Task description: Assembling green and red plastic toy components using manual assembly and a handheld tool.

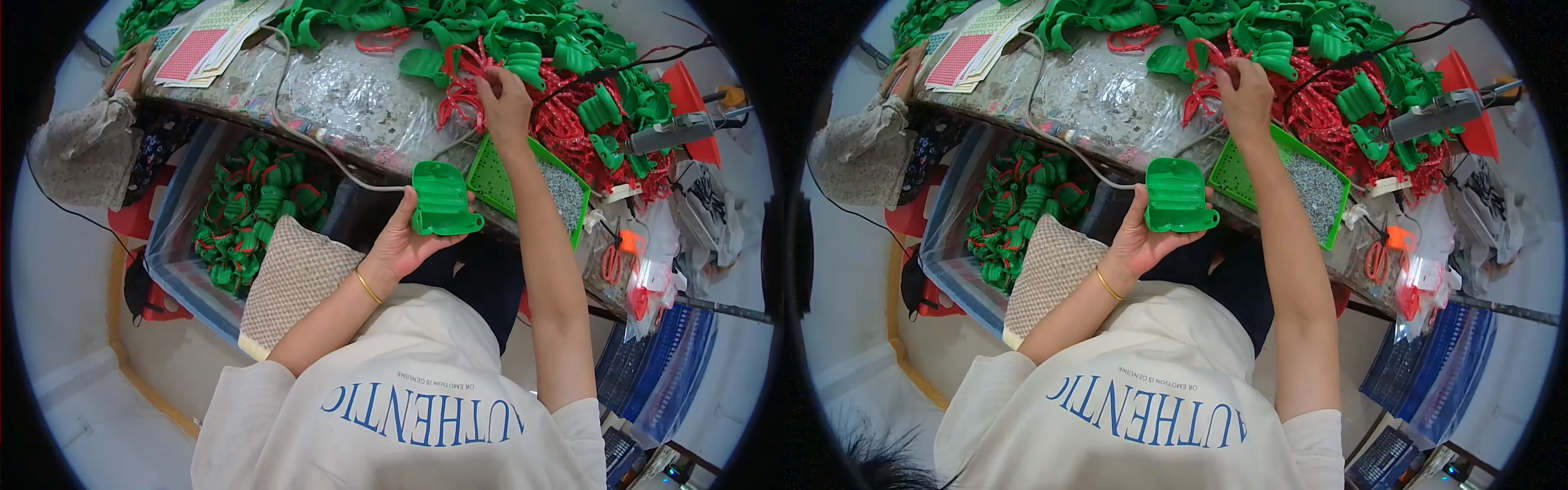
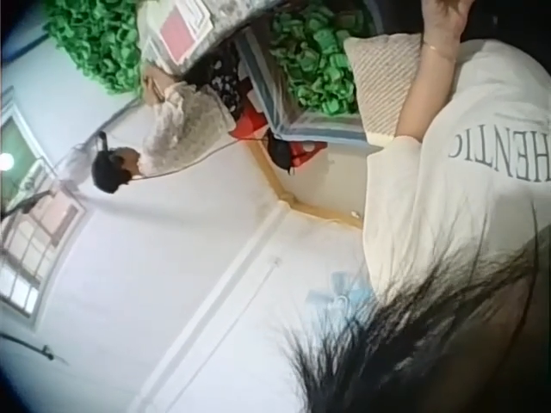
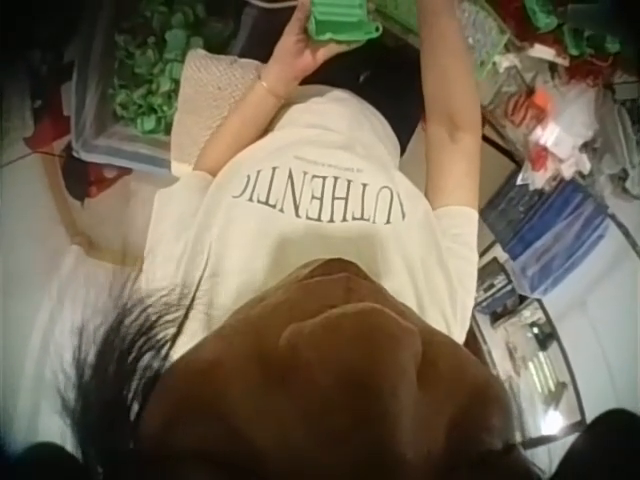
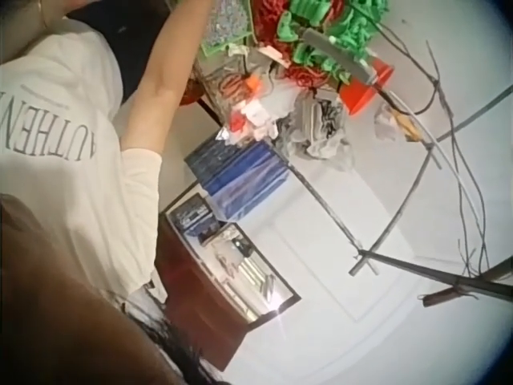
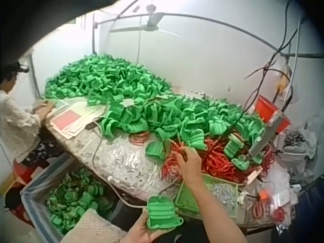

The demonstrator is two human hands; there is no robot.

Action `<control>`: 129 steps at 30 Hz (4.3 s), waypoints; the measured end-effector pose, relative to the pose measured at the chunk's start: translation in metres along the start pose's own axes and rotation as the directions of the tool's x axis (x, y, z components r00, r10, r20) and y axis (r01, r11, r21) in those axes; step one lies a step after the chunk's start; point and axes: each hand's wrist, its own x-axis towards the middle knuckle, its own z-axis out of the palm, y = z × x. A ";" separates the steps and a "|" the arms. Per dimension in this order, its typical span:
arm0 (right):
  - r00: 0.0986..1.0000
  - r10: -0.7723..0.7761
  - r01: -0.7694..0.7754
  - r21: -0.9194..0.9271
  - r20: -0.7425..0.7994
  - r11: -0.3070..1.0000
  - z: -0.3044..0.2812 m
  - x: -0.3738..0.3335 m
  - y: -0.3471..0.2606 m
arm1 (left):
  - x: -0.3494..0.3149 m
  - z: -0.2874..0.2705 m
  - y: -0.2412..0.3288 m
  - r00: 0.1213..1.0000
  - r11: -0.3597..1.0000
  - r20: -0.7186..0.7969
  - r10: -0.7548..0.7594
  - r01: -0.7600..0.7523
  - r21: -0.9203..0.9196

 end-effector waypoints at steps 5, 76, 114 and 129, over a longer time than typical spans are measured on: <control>0.993 -0.001 0.013 0.097 -0.120 0.995 -0.018 0.005 -0.034 | 0.003 -0.004 0.005 0.998 0.992 0.053 -0.024 0.031 -0.120; 0.581 0.619 -0.809 0.287 0.529 0.514 -0.159 -0.134 -0.047 | 0.029 0.029 -0.040 0.978 0.937 -0.095 -0.186 0.206 0.284; 0.770 -0.185 -0.593 0.792 0.611 0.147 -0.238 0.006 -0.005 | 0.015 -0.008 -0.049 0.905 0.906 -0.058 -0.422 0.423 0.000; 0.892 0.444 -0.283 0.669 -0.079 0.687 -0.174 -0.024 -0.082 | 0.027 -0.004 -0.052 0.927 0.923 -0.056 -0.371 0.375 0.083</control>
